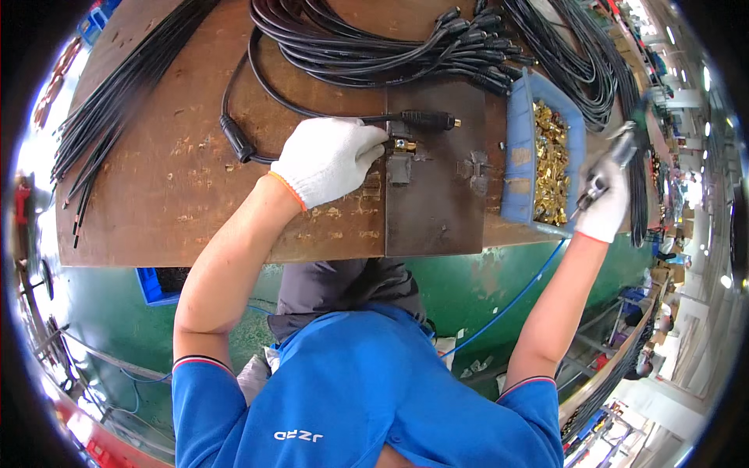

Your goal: The person assembles electrical cables by inserting black plastic connectors onto the stripped ends of wires. They work at a wooden table in a workshop, repeatedly picking up a connector and sliding it onto a cable end. The person handles bundles of black cables and a red bin filled with connectors.

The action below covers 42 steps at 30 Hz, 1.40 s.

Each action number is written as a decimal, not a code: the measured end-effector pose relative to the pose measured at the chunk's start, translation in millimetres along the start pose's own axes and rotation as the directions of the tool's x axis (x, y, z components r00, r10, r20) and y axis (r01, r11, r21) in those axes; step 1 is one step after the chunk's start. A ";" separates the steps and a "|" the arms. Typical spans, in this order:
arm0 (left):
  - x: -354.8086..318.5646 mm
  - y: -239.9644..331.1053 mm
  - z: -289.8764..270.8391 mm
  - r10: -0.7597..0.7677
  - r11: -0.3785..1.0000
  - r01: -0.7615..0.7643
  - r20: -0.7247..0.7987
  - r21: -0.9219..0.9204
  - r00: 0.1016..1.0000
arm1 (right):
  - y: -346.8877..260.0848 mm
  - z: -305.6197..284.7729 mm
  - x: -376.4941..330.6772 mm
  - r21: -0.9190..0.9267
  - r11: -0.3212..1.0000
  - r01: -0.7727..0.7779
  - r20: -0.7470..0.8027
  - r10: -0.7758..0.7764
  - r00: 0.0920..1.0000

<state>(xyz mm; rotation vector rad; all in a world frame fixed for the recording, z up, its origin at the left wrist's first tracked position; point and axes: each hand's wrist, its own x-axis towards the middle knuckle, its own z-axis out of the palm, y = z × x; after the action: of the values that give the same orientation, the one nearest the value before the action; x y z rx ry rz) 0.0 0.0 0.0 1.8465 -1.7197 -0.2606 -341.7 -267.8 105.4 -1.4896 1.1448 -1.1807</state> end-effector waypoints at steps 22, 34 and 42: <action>3.9 1.6 -6.4 -0.028 1.000 0.027 0.061 0.003 0.998 | -3.4 212.8 -87.6 0.757 0.585 -0.290 0.524 -0.278 0.805; 2.7 -2.1 -1.4 0.024 0.999 -0.023 -0.012 0.035 1.000 | -18.4 224.9 -79.3 0.562 0.753 -0.343 0.816 -0.438 0.377; 3.6 -6.0 7.3 0.077 0.996 -0.073 -0.072 0.055 0.994 | 14.5 236.2 -91.4 0.665 0.662 -0.346 0.673 -0.329 0.663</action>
<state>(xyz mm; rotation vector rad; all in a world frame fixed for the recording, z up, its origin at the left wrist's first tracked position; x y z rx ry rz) 1.7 -5.6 -8.2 1.8005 -1.7561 -0.1167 -122.0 -158.4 41.1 -1.0708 0.0010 -0.7045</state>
